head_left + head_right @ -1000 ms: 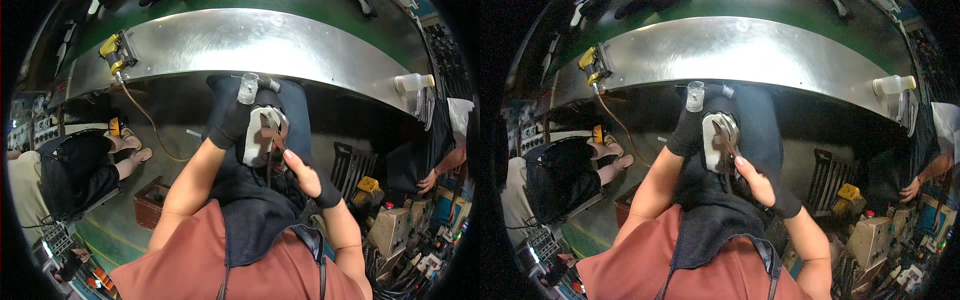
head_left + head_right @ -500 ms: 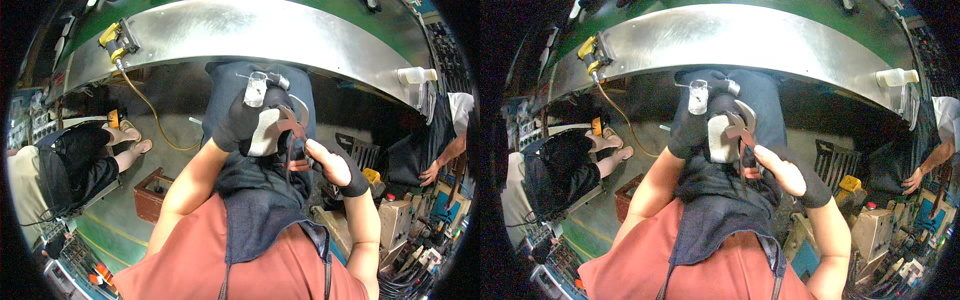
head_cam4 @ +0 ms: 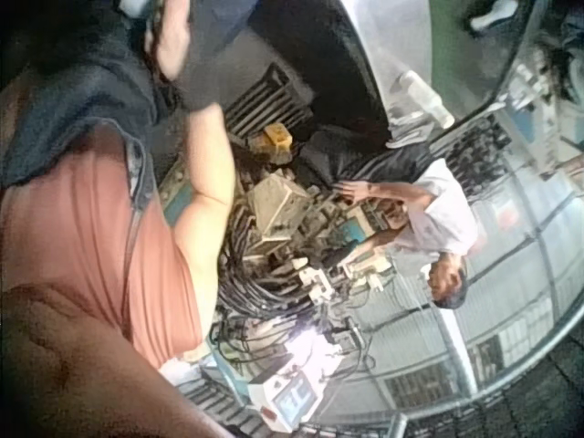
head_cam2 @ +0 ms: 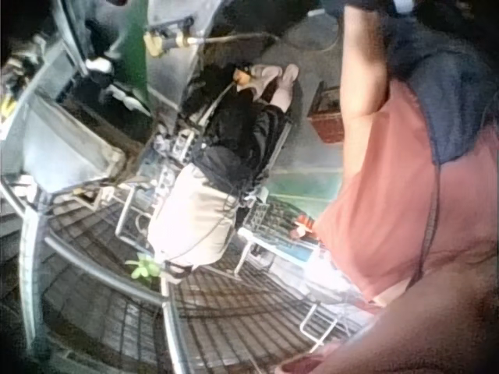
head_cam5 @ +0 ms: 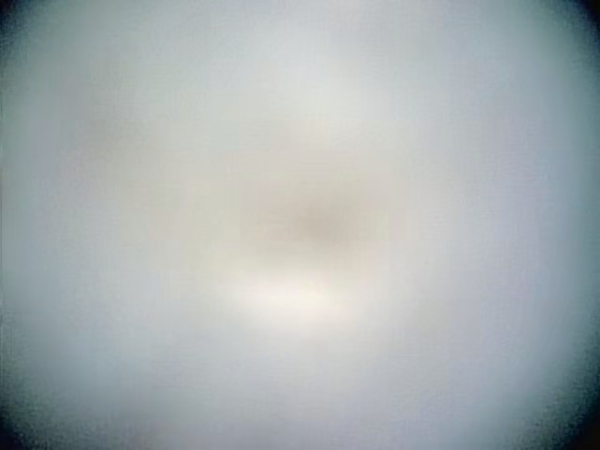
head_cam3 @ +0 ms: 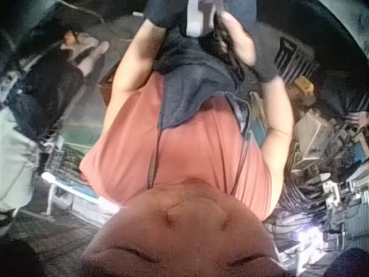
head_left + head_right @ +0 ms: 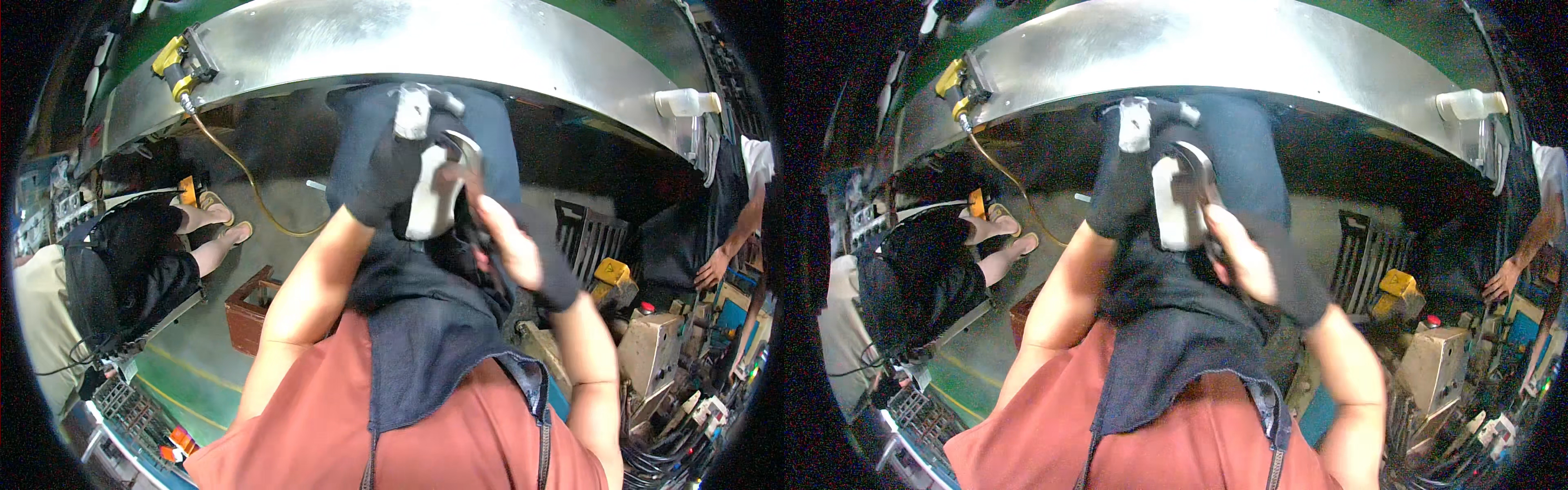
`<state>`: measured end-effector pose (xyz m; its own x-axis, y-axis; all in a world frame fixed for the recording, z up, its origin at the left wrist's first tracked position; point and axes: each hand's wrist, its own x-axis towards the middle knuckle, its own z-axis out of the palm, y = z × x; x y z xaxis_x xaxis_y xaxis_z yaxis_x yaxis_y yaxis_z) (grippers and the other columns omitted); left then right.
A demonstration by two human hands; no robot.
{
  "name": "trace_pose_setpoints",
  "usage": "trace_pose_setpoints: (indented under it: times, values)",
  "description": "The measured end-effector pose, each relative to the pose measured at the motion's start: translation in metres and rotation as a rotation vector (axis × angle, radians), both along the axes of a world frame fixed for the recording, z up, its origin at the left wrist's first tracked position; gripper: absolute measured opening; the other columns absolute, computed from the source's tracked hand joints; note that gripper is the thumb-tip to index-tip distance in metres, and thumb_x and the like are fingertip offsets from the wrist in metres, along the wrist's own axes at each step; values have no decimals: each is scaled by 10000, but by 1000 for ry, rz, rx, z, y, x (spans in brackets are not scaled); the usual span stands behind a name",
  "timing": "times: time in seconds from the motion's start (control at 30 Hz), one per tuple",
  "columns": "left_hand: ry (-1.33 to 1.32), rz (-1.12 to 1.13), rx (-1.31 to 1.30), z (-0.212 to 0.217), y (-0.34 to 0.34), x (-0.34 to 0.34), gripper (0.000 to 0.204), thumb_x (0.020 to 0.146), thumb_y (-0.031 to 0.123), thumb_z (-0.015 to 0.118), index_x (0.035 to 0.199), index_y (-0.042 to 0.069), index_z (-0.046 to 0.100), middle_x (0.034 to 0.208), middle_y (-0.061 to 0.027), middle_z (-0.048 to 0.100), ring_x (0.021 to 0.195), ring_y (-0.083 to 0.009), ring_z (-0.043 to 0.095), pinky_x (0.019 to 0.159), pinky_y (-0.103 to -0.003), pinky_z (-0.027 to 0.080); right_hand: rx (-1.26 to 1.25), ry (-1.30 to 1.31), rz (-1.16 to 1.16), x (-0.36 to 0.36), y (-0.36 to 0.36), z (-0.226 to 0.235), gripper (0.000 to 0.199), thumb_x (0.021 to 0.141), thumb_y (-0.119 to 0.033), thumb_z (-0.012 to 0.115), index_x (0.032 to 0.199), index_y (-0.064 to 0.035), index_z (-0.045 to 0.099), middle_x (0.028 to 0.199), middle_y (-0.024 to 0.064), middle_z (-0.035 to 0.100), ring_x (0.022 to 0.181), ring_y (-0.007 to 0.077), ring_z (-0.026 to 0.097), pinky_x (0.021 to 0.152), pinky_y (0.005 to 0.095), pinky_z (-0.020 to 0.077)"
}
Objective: Trimming excess material and pulling the shoe upper over the last using lasting pincers.
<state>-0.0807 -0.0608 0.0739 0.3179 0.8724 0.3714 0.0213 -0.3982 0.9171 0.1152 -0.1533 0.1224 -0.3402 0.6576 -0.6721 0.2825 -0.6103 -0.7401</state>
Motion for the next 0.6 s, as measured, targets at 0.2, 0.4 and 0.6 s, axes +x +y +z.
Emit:
trace_pose_setpoints:
  times: [0.2,0.4,0.6]
  values:
    - [-193,26,-383,-28,22,-3,337,1035,293,383,1084,41,601,1043,-55,622,959,-137,579,871,-275,472,567,-427,-110,-42,-1,-42,308,1001,-264,515,914,5,637,785,59,645,715,165,584,661,318,464]
    - [-313,-84,-471,-22,9,3,348,1022,312,417,1096,23,597,1040,-76,658,1006,-131,589,888,-270,471,325,-8,155,7,36,-9,432,1025,-377,463,949,11,636,856,19,637,836,121,636,782,271,504]
    - [-166,146,-328,-37,8,3,494,1031,406,313,1061,17,617,1025,-98,667,1005,-186,610,919,-339,462,558,-151,-216,-63,-7,-53,432,1010,-340,445,821,13,607,684,162,612,614,298,611,598,386,445]
